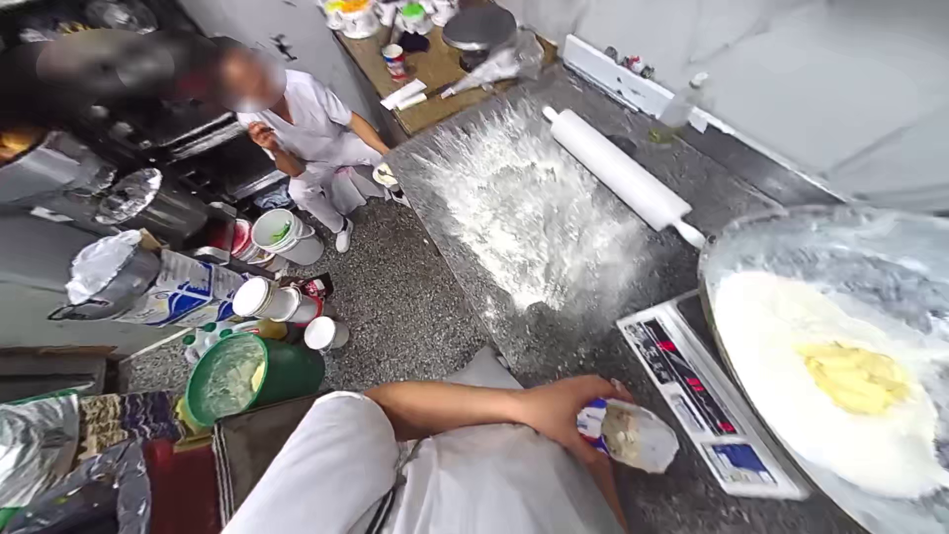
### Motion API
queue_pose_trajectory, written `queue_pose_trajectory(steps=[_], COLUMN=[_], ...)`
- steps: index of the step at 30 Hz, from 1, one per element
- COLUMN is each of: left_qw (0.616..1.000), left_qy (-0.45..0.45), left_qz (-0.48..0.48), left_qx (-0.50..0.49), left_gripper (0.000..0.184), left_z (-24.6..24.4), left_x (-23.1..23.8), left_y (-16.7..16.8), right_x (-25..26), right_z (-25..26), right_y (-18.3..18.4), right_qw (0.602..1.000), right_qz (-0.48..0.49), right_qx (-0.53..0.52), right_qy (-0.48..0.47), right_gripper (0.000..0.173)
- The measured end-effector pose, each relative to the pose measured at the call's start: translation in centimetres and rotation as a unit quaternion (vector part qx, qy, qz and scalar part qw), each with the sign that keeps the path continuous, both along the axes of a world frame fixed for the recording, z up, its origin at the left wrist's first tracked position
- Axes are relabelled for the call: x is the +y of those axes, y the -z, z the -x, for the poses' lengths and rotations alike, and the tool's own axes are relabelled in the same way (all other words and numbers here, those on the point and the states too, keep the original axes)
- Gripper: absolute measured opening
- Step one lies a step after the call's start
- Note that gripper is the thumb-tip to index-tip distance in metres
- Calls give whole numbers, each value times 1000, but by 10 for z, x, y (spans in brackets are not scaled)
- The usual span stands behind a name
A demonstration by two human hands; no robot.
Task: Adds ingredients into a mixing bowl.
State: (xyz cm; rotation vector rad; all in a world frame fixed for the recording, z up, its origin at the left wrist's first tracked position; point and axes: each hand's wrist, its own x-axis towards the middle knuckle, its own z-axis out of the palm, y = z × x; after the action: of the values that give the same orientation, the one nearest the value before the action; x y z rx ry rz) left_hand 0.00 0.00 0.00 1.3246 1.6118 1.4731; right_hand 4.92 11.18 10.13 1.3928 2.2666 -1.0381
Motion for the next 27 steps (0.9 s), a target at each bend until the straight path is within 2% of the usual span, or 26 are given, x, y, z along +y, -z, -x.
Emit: queue_pose_trajectory(steps=[3, 4, 5, 7, 8, 9, 10, 13, 17, 21, 24, 26, 27], left_qw=[1000, 1000, 1000, 1000, 999, 999, 998, 998, 997, 997, 994, 990, 987], left_qy=[-11, -12, -17, -28, -36, -46, -53, -65, -71, -67, -76, -85, -89], left_qz=[8, 7, 6, 11, 14, 18, 19, 13, 22, 23, 16, 17, 13], left_qx=[3, 9, 11, -2, -7, -12, -15, -18, -6, 31, 73, 108, 133], left_gripper=[92, 92, 93, 93, 95, 94, 93, 91, 91, 88, 90, 91, 92], left_z=[-3, 1, 5, 4, 9, 13, 17, 23, 26, 32, 44, 49, 54], left_x=[-3, -1, 1, -3, -5, -6, -7, -8, -10, -13, -11, -13, -11], left_y=[-2, -4, -3, 5, 9, 11, 13, 16, 18, 17, 17, 14, 13], right_x=[1, 10, 20, 25, 24, 25, 29, 34, 36, 35, 41, 40, 44], right_z=[-22, -27, -34, -64, -72, -71, -70, -68, -68, -72, -70, -72, -69], right_y=[27, 42, 63, 139, 193, 250, 267, 265, 272, 272, 262, 256, 252], right_qw=[975, 966, 971, 978, 955, 907, 904, 926, 928, 924, 902, 901, 915], right_qz=[37, 23, 3, -100, -195, -318, -337, -312, -313, -282, -242, -245, -248], right_qx=[185, 214, 209, 180, 216, 273, 259, 202, 186, 256, 352, 354, 319], right_qy=[118, 143, 112, -11, -49, -44, -56, -70, -75, -22, 69, 47, 7], right_gripper=[36, 33, 33, 40, 42, 44, 48, 53, 52, 50, 60, 65, 66])
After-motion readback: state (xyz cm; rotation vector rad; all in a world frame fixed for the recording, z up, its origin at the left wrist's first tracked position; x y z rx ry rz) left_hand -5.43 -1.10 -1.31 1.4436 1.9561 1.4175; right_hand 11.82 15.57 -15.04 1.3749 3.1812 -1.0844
